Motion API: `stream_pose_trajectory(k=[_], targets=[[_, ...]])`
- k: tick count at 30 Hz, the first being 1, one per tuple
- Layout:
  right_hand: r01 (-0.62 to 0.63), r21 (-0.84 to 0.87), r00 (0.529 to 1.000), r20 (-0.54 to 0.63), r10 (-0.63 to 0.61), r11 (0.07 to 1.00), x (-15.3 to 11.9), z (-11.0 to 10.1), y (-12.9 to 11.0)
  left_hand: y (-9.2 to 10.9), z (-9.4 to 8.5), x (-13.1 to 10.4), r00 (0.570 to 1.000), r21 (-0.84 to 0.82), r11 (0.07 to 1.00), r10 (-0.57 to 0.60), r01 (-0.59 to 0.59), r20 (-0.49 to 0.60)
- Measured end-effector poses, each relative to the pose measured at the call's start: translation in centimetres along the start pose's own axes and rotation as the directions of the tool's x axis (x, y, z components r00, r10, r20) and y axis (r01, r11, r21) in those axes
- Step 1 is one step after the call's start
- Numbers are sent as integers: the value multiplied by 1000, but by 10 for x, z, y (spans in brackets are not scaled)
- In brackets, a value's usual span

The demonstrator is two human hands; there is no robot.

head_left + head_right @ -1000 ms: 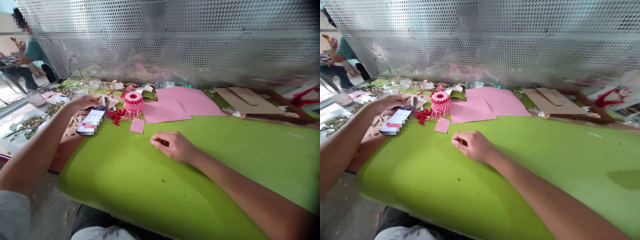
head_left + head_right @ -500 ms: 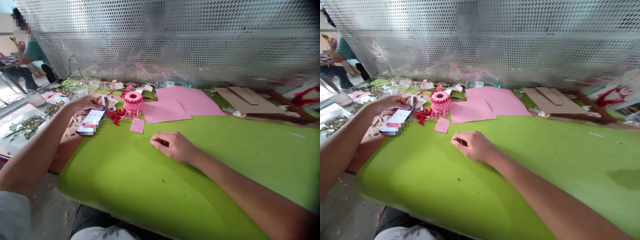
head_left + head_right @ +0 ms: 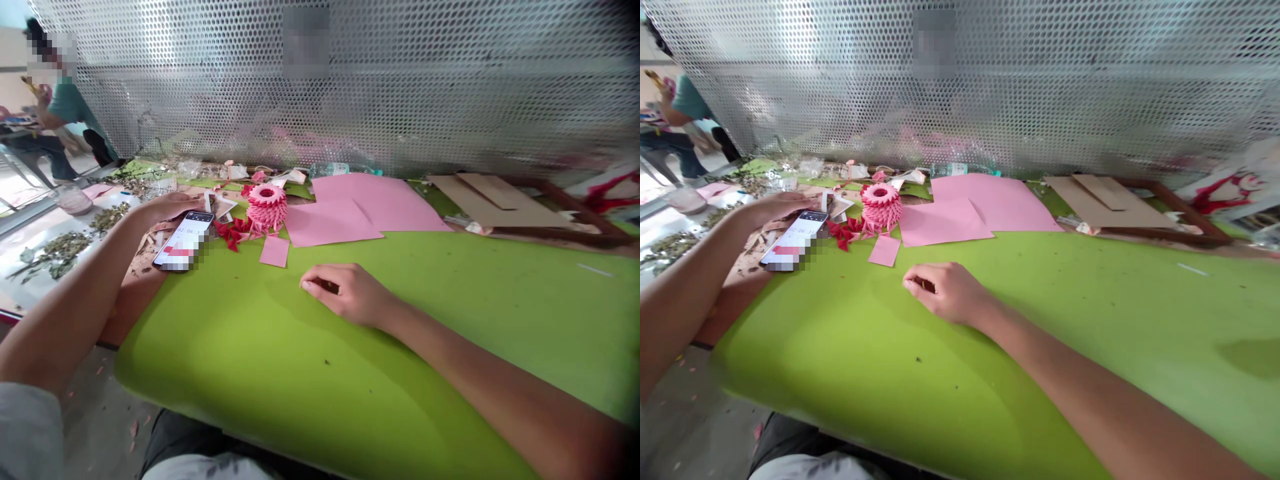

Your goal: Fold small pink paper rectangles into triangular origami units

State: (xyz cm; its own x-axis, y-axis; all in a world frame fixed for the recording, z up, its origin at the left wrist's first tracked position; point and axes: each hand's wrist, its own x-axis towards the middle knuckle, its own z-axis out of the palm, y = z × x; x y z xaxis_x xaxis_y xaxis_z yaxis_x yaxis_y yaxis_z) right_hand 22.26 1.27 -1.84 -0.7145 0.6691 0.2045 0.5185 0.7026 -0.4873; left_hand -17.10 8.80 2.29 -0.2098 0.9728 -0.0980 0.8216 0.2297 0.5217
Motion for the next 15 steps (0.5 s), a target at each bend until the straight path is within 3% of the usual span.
stream_pose_trajectory(k=[6, 12, 15], targets=[[112, -56, 991, -63, -115, 992, 4, 6, 3, 3, 2, 1, 997, -33, 998, -54, 56, 53], [74, -156, 990, 129, -54, 985, 7, 11, -2, 4, 1, -2, 997, -54, 998, -36, 40, 75], [87, -155, 992, 99, -72, 984, 7, 9, -2, 4, 0, -3, 995, -47, 999, -4, 9, 100]])
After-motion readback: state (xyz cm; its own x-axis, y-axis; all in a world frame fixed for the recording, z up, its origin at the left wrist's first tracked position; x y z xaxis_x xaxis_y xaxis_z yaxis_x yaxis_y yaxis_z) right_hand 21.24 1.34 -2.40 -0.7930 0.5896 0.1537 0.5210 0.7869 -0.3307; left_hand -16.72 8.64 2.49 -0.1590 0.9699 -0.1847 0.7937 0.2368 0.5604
